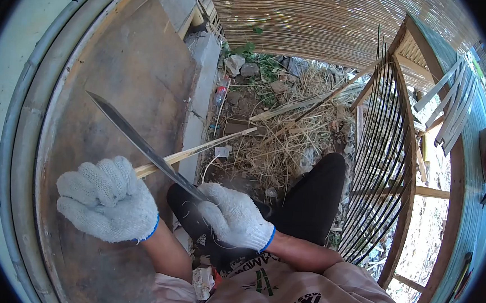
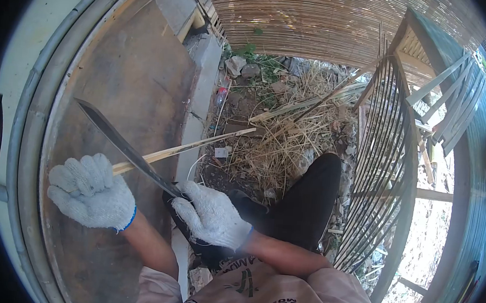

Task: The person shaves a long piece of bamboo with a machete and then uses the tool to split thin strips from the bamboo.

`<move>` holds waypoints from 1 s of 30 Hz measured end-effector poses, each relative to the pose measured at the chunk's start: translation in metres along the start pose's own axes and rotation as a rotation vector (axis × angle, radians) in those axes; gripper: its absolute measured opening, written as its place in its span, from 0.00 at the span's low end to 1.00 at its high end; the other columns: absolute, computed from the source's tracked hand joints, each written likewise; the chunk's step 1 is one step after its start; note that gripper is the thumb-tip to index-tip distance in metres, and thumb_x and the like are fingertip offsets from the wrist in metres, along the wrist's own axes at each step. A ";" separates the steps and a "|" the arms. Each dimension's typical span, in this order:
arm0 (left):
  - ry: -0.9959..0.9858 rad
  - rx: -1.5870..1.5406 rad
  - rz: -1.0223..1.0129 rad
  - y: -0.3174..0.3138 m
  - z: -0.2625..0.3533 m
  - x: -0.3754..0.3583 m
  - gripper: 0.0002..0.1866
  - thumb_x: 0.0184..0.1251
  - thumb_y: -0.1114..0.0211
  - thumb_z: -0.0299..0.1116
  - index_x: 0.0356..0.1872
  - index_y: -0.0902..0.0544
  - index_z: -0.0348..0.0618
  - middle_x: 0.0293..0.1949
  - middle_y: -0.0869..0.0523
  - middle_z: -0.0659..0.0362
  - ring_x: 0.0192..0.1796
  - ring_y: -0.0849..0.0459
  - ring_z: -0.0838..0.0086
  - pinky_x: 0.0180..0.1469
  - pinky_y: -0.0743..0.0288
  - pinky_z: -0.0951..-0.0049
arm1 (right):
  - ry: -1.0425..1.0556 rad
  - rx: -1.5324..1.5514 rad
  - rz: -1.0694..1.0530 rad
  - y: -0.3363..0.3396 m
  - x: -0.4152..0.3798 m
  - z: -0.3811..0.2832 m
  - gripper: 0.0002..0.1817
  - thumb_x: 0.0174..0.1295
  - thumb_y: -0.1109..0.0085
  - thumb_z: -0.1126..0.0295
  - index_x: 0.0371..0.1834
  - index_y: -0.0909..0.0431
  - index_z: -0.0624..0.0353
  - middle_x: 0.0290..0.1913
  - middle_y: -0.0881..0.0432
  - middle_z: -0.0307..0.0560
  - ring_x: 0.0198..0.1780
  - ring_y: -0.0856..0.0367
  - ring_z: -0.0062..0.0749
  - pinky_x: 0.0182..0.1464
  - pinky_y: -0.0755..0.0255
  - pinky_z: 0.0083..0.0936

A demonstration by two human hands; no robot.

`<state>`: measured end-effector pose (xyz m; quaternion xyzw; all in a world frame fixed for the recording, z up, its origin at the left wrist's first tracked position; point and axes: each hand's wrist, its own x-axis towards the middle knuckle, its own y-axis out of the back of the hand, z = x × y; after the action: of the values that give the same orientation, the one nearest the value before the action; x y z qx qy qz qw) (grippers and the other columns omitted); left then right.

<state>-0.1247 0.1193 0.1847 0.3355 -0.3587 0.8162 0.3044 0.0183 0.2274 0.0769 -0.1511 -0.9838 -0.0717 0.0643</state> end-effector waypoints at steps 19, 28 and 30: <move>-0.272 0.282 0.774 -0.014 -0.015 -0.004 0.29 0.86 0.56 0.58 0.60 0.20 0.42 0.25 0.26 0.63 0.25 0.37 0.73 0.28 0.40 0.67 | 0.022 0.042 -0.092 0.011 0.005 -0.024 0.13 0.74 0.38 0.63 0.52 0.15 0.59 0.47 0.14 0.56 0.42 0.12 0.55 0.42 0.18 0.46; -0.130 0.055 0.240 0.013 -0.002 -0.022 0.24 0.86 0.54 0.55 0.31 0.25 0.51 0.23 0.31 0.65 0.22 0.39 0.74 0.28 0.41 0.68 | -0.035 -0.132 0.004 -0.002 0.003 -0.012 0.12 0.74 0.38 0.62 0.52 0.19 0.57 0.38 0.14 0.59 0.40 0.13 0.60 0.41 0.20 0.49; -0.116 0.047 0.204 0.008 0.000 -0.017 0.23 0.87 0.54 0.53 0.28 0.32 0.53 0.22 0.34 0.65 0.21 0.40 0.75 0.27 0.41 0.68 | -0.027 -0.132 0.007 -0.005 0.003 -0.008 0.12 0.75 0.38 0.62 0.51 0.19 0.58 0.38 0.13 0.58 0.39 0.12 0.61 0.40 0.20 0.50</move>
<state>-0.1205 0.1100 0.1685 0.3509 -0.3889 0.8303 0.1907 0.0147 0.2225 0.0846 -0.1594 -0.9772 -0.1339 0.0411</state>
